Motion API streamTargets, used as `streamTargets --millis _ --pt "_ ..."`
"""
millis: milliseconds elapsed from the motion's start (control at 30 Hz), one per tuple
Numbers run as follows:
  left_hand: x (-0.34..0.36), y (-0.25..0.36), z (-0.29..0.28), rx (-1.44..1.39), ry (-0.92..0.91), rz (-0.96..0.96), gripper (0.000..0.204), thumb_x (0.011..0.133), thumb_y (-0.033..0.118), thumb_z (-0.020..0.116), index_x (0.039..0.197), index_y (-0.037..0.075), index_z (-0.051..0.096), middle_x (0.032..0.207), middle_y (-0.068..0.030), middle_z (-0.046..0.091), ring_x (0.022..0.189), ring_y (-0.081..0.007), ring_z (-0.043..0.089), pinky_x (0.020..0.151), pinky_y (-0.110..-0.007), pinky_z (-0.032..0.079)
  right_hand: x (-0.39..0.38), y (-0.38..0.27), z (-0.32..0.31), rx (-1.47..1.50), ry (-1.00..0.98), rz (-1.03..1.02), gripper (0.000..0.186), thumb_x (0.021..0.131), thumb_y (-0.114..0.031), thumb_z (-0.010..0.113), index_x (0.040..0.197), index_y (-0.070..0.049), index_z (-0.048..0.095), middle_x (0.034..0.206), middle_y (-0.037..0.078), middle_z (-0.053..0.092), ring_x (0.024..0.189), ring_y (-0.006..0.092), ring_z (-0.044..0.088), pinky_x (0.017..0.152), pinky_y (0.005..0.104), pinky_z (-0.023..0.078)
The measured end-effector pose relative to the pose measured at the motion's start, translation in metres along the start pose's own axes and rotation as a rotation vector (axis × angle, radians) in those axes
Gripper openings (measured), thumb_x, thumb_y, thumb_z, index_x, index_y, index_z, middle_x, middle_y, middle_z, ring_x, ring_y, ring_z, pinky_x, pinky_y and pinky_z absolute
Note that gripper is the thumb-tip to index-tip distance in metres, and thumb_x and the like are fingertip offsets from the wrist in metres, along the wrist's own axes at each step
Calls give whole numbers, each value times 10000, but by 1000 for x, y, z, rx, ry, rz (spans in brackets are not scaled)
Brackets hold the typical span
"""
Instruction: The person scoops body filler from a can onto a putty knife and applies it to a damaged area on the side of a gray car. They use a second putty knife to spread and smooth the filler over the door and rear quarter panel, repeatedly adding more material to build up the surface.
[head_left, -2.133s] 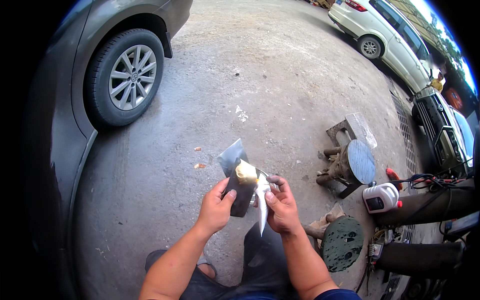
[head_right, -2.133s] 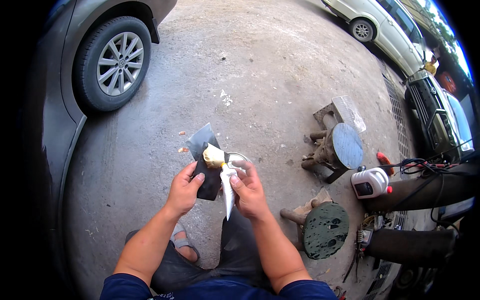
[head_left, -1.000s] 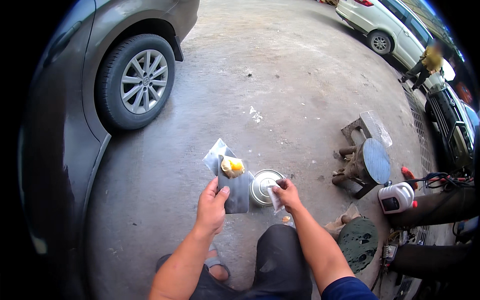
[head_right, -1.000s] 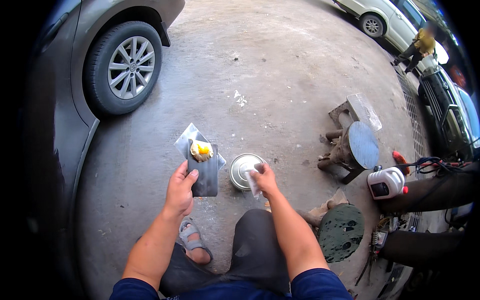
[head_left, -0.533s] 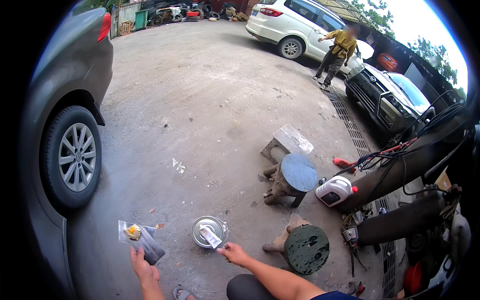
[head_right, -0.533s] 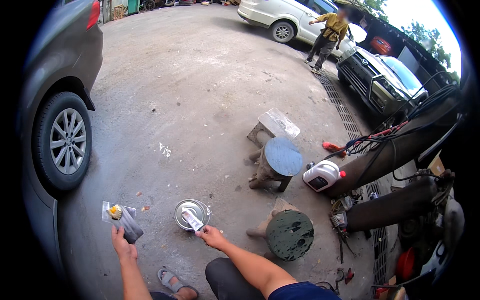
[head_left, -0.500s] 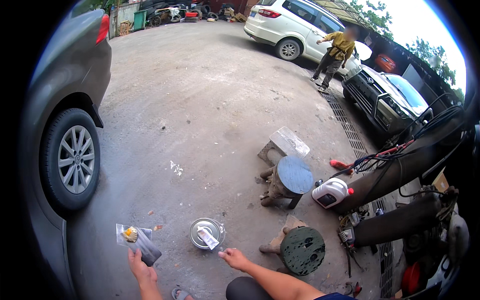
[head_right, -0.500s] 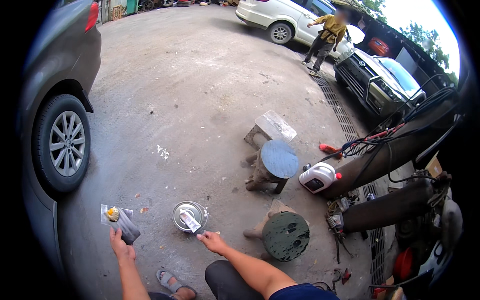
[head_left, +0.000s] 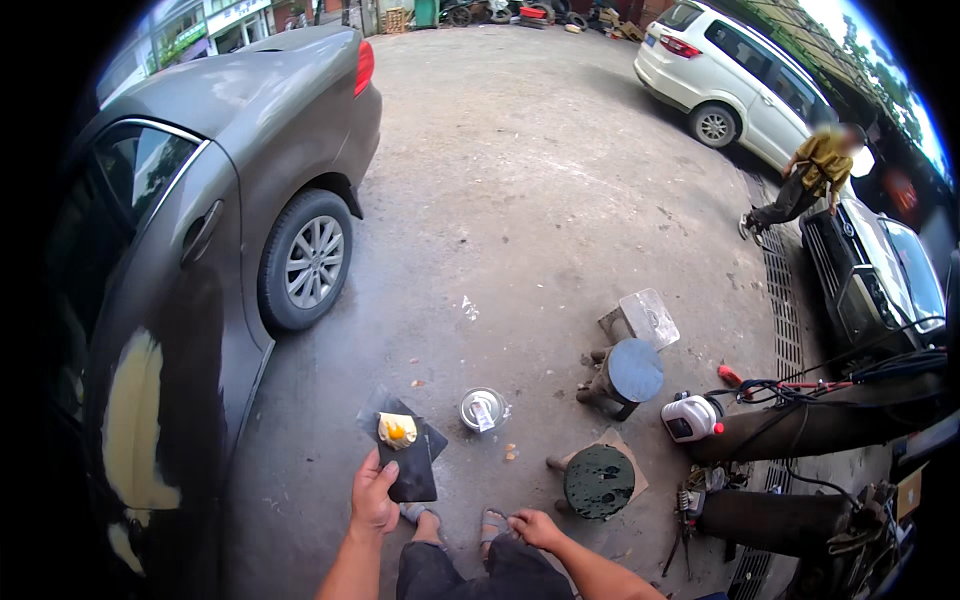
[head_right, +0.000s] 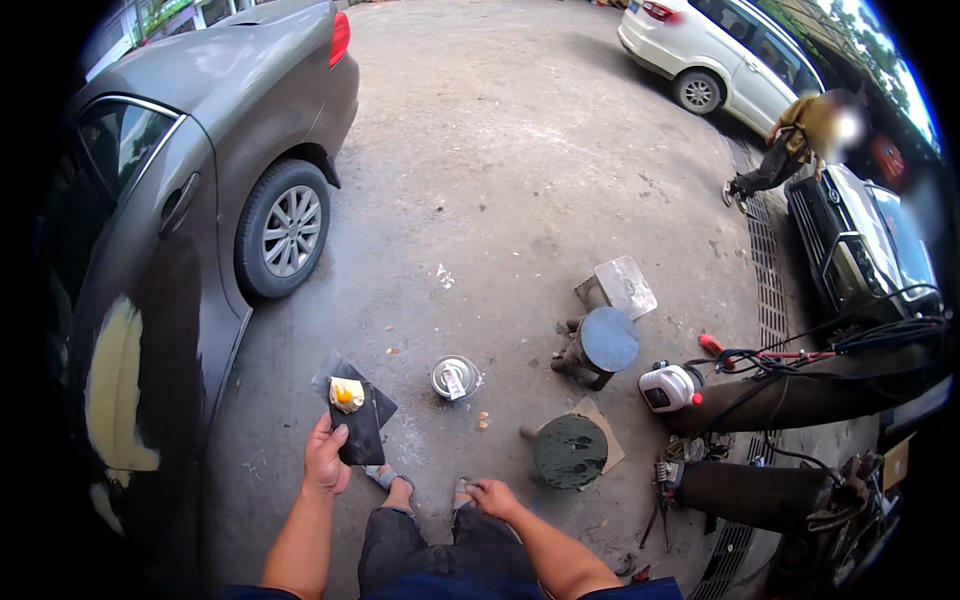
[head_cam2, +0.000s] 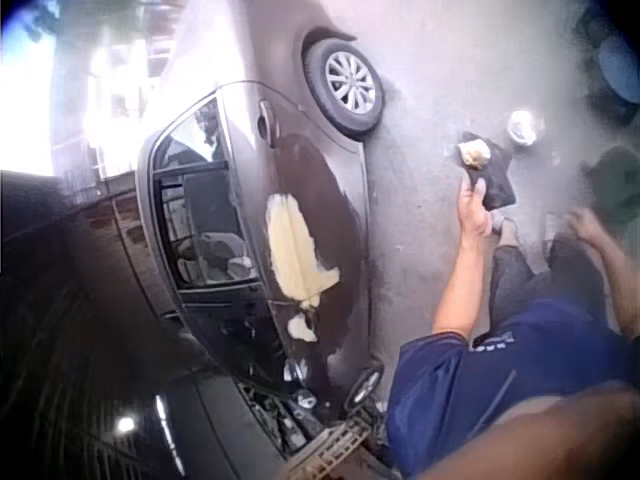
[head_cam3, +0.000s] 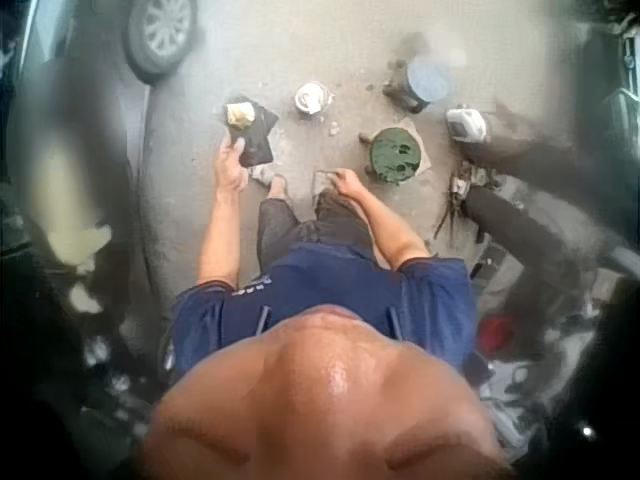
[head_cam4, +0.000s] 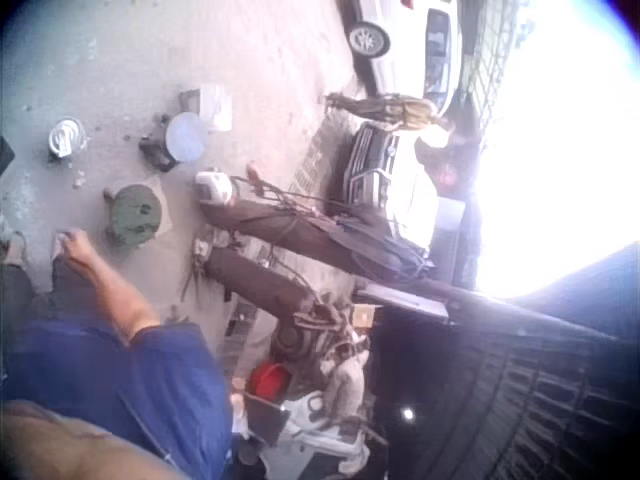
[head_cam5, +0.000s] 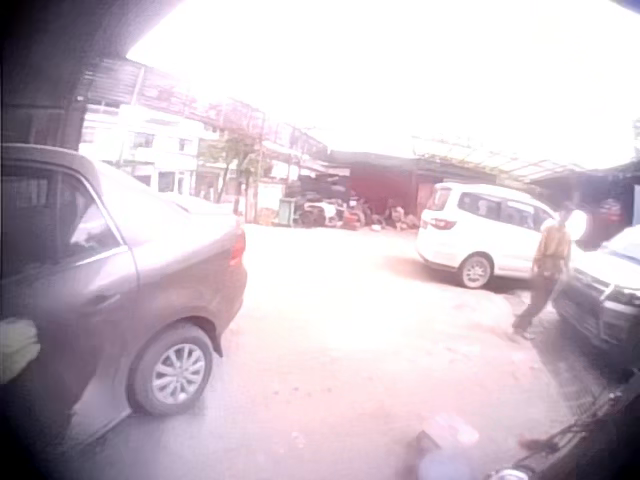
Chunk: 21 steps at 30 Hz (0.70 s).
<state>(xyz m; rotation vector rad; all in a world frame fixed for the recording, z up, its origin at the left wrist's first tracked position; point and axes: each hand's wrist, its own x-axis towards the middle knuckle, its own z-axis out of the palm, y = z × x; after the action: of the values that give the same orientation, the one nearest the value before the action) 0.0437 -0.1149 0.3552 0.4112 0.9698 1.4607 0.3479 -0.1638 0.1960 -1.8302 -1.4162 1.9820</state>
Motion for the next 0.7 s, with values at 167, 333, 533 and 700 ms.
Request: streamTargets --millis 167,333,533,700 --pt "-78 56 36 2 -80 6 404 946 0 500 1348 -34 483 1215 -102 630 1086 -162 614 972 -313 478 -40 -93 -15 21 131 -346 217 925 -196 652 982 1 580 745 87 599 703 138 568 651 326 490" --pt "-160 86 33 -47 -151 8 413 952 -1 492 1363 -35 472 1252 -103 613 1126 -166 599 997 -319 462 -106 -216 16 566 -357 -514 276 932 -154 652 1138 6 562 996 50 608 892 145 581 802 308 515" --pt "-254 101 -7 -66 -187 36 414 953 -7 489 1366 -22 475 1278 -95 598 1184 -174 566 1039 -334 433 -175 -243 102 468 -576 -616 329 920 -147 661 1197 1 563 1103 56 616 1003 157 589 870 316 502" --pt "-343 114 -63 -184 -76 244 401 960 2 477 1361 13 485 1273 -105 599 1186 -187 567 1047 -354 432 -224 -214 164 592 -433 -739 457 868 -62 639 1290 -7 473 1133 103 627 1011 187 620 907 330 495"
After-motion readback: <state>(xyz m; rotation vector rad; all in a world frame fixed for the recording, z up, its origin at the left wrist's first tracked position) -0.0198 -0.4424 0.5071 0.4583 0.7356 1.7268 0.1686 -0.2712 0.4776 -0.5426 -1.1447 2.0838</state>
